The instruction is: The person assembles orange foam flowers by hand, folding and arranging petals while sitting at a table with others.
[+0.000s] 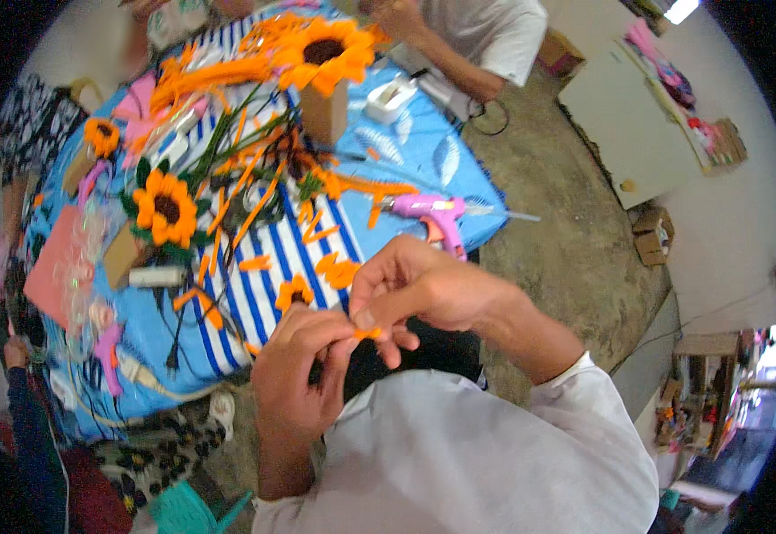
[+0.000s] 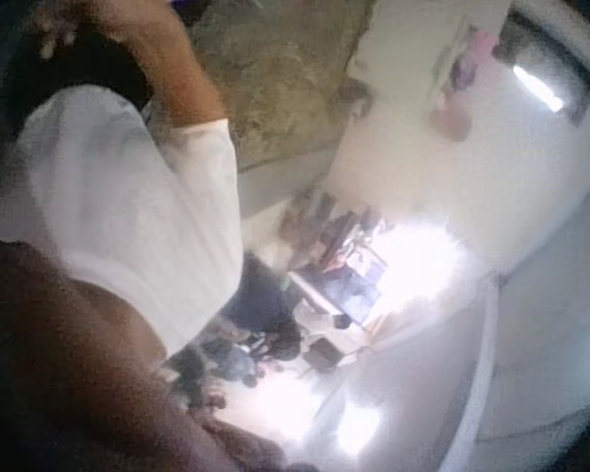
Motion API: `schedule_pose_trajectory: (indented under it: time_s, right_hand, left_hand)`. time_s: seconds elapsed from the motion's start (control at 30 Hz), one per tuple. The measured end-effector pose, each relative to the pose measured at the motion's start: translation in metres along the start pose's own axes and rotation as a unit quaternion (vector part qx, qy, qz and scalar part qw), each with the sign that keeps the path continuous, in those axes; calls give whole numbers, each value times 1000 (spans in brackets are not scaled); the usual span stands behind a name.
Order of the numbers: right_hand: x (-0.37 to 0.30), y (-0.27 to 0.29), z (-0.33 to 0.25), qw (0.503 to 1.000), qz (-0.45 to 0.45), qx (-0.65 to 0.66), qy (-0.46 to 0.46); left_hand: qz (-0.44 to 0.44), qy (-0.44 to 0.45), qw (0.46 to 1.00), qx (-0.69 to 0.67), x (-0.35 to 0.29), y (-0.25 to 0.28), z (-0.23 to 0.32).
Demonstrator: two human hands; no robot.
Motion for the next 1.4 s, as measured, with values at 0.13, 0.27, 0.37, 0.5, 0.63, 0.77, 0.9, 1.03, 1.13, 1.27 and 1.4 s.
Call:
schedule_pose_trajectory:
  time_s: [0.13,0.27,0.37,0.5,0.63,0.77,0.9,1.03,1.13,1.27,1.4]
  right_hand:
    - [-3,0,-1,998,-13,-51,39]
    - [-9,-2,-1,982,-27,-123,141]
    - [-6,-4,8,927,-10,-178,331]
    - [-3,-9,13,923,27,-157,351]
    - [5,-7,19,907,59,-176,379]
    - [10,-10,27,809,112,-293,497]
    - [9,-12,37,742,165,-359,542]
    - [-1,-22,41,760,198,-363,502]
    - [-7,-24,38,803,201,-340,447]
    - [-12,-24,39,876,185,-280,348]
    - [-10,-19,40,942,159,-173,240]
  left_hand:
    - [-10,71,997,3,-6,0,-4]
    - [-33,82,996,-22,-8,2,0]
    - [3,79,992,-99,-10,-1,2]
    - [60,100,977,-181,-15,-9,-5]
    - [103,157,955,-231,-21,-18,-16]
    - [171,208,925,-270,-24,-29,-26]
    - [183,233,925,-239,-30,-32,-26]
    - [199,198,948,-152,-33,-35,-20]
    - [205,176,957,-104,-32,-37,-13]
    - [200,144,968,-52,-27,-39,-4]
    - [153,141,977,42,-18,-33,-1]
Point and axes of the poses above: each hand's wrist, its own x-axis towards the middle knuckle, its own y-axis out of the back of the hand, z = x × y, the point moved 1 cm from there along x, towards the middle knuckle, and after that the axes turned 10 degrees about z, right-handed, at the moved point
